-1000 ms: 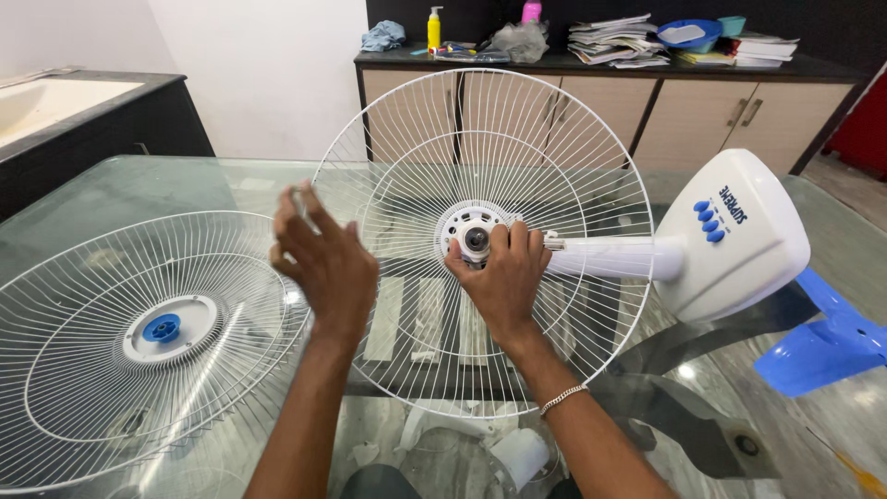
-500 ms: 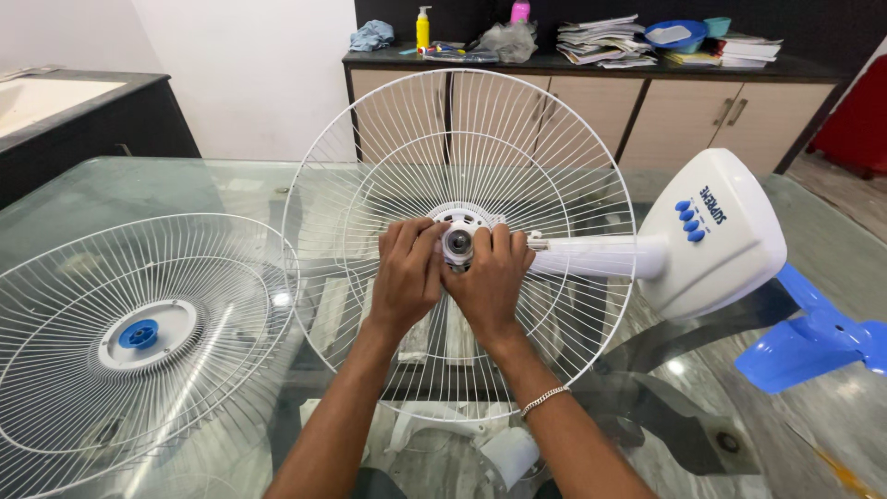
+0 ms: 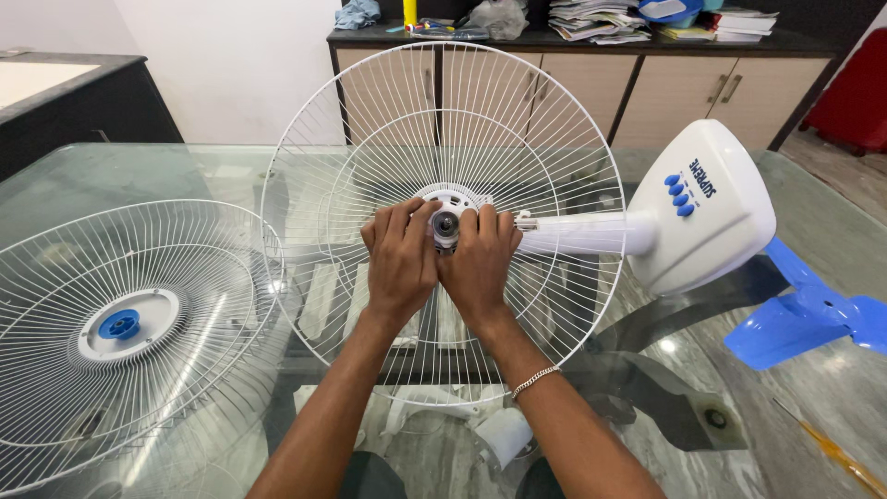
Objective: The person assembles a table fan by attaching the front wire cage to the fan head and securing it with a central nut. They use a screwdriver to tighten the nut and repeatedly adjust the cage to ensure it is properly aligned.
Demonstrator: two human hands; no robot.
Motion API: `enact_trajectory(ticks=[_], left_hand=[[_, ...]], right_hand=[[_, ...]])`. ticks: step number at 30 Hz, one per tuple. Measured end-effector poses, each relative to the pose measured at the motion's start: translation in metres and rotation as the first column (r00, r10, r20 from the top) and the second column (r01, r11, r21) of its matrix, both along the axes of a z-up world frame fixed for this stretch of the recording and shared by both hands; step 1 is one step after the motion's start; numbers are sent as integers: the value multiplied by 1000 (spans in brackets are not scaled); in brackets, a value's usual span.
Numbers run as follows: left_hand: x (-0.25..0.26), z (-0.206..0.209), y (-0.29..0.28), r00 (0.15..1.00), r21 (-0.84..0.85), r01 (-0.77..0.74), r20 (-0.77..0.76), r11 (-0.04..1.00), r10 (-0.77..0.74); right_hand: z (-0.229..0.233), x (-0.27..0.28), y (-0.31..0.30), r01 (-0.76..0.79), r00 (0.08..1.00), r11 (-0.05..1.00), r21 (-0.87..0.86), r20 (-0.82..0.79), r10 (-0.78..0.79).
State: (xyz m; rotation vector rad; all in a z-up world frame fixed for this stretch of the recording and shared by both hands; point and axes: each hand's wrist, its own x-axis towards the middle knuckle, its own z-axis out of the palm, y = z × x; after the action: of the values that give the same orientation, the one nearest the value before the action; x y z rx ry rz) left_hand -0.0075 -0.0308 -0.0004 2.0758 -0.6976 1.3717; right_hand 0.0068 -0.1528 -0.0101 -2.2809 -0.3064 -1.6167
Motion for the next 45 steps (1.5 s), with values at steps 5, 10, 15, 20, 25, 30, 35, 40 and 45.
enact_trajectory(ticks=[5, 10, 15, 20, 25, 30, 35, 40, 45], left_hand=[[3, -4, 1, 1000, -46, 5, -30, 999, -6], [5, -5, 2, 999, -81, 31, -35, 996, -34], [3, -7, -2, 999, -86, 44, -26, 995, -46], [1, -7, 0, 999, -98, 44, -23, 994, -46], [4, -9, -2, 997, -92, 45, -56, 995, -51], [3, -10, -2, 998, -103, 39, -55, 994, -44], [3, -8, -3, 997, -94, 60, -51, 994, -65], [-1, -7, -4, 996, -91, 60, -67, 994, -66], [-5, -3, -3, 995, -80, 67, -64, 995, -72]], right_hand=[[-1, 4, -1, -54, 999, 996, -70, 1, 54], [3, 7, -3, -84, 996, 987, -136, 20, 87], [4, 6, -11, -98, 995, 980, -171, 17, 103], [5, 6, -12, -113, 993, 974, -199, 11, 117], [5, 8, -16, -112, 993, 963, -245, 19, 120], [5, 8, -17, -107, 992, 962, -252, 41, 121], [5, 5, -20, -120, 991, 970, -213, 27, 129], [4, 2, -21, -120, 991, 979, -163, 33, 127], [7, -1, -21, -120, 992, 985, -127, 17, 123]])
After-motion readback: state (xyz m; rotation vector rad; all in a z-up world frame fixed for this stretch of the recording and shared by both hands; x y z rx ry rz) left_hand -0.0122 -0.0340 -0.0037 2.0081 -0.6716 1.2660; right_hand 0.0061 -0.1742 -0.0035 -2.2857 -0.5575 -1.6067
